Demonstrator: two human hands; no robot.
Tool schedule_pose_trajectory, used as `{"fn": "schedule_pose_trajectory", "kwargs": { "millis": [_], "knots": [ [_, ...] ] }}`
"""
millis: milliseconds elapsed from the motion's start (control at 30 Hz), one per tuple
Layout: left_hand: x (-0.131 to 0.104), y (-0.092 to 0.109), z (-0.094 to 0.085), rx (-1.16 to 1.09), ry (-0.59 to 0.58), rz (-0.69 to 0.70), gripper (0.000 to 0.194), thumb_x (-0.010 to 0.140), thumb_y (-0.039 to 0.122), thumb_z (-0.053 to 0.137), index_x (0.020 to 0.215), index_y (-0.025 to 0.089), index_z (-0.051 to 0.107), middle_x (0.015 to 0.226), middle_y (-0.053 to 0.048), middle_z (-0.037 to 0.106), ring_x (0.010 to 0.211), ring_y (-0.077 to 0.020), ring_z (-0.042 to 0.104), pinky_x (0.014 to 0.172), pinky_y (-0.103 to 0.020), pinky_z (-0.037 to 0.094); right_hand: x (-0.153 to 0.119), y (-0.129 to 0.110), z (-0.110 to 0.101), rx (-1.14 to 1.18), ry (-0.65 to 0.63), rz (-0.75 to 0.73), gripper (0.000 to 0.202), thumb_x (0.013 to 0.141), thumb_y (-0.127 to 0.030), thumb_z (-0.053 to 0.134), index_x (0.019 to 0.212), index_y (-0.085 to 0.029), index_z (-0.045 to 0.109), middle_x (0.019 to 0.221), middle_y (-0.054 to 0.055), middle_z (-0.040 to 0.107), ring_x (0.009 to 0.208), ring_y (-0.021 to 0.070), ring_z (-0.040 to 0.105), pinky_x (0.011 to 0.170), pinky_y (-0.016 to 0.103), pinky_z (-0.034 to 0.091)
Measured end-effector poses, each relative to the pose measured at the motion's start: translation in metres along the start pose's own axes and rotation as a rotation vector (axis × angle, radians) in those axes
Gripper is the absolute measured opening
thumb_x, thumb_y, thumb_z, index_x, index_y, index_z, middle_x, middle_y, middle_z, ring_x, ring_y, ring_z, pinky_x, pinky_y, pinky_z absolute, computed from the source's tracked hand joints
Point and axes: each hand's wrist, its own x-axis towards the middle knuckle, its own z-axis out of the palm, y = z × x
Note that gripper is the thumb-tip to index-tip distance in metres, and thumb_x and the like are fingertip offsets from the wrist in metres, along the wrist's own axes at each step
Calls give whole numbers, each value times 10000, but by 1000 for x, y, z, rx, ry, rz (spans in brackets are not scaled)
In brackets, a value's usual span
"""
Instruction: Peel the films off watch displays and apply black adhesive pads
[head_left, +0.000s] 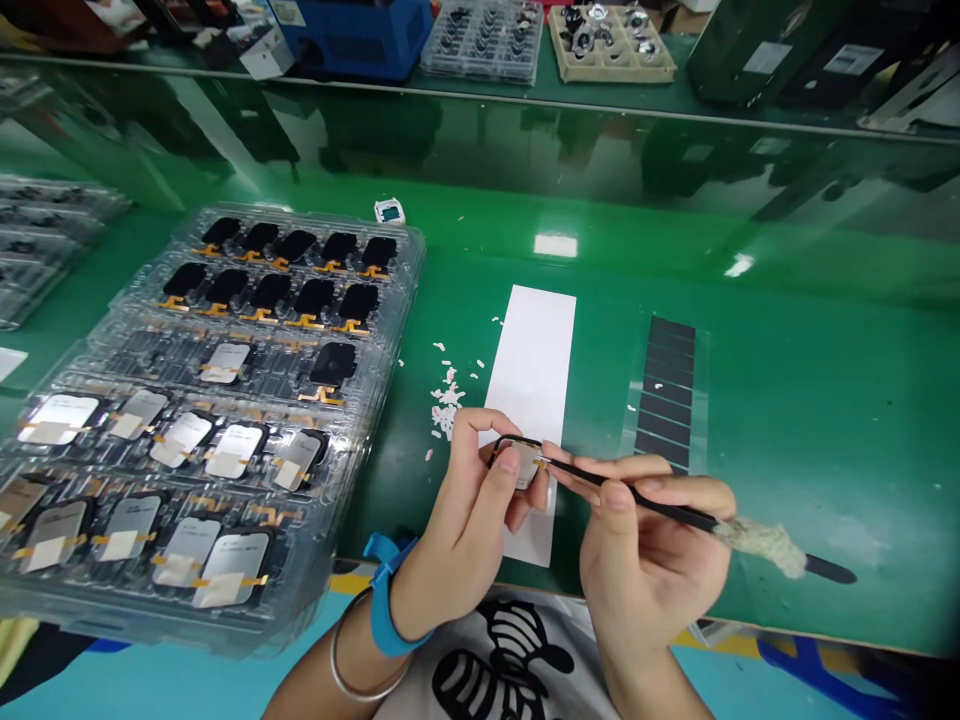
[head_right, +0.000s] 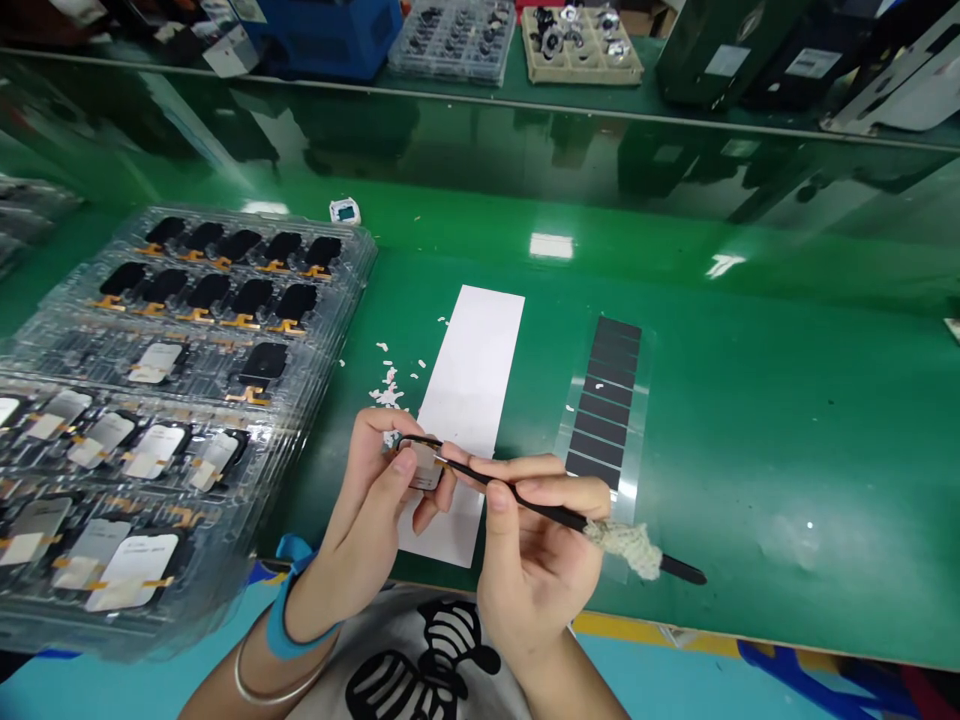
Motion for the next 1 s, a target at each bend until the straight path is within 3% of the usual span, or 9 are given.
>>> {"fn": "schedule_pose_trajectory", "kwargs": {
  "millis": [267,367,533,800,1000],
  "knots": [
    [1,1,0,34,6,8,87,1083,336,362,1073,272,421,748,54,583,597,-75,446,545,-169,376,0,0,1,5,9,-21,258,904,12,553,1010,-223,547,892,18,672,843,161,742,691,333,698],
    [1,1,1,49,11,14,88,1084,334,359,1056,270,414,742,60,596,556,-65,416,530,-166,364,0,0,2,5,2,-30,246,913,3,552,1010,-222,549,892,18,686,848,157,743,761,365,697],
    [0,0,0,60,2,9,79,1078,345,378,1055,272,400,748,62,602,516,-54,371,504,-157,348,0,-2,1,19,9,54,230,923,-11,553,994,-230,544,896,11,687,855,145,753,740,304,694],
    [1,-1,0,93,12,49,89,1071,339,412,1037,258,398,721,62,566,539,-46,432,486,-130,332,0,-3,-1,85,1,136,211,941,-39,541,998,-241,558,909,1,670,869,136,745,724,301,690],
    [1,0,0,167,122,6,225,998,366,574,1007,256,377,654,81,532,574,-69,495,505,-134,367,1,-3,-2,110,10,206,173,962,-84,533,996,-253,520,929,-13,648,841,136,749,704,310,689]
  ]
}}
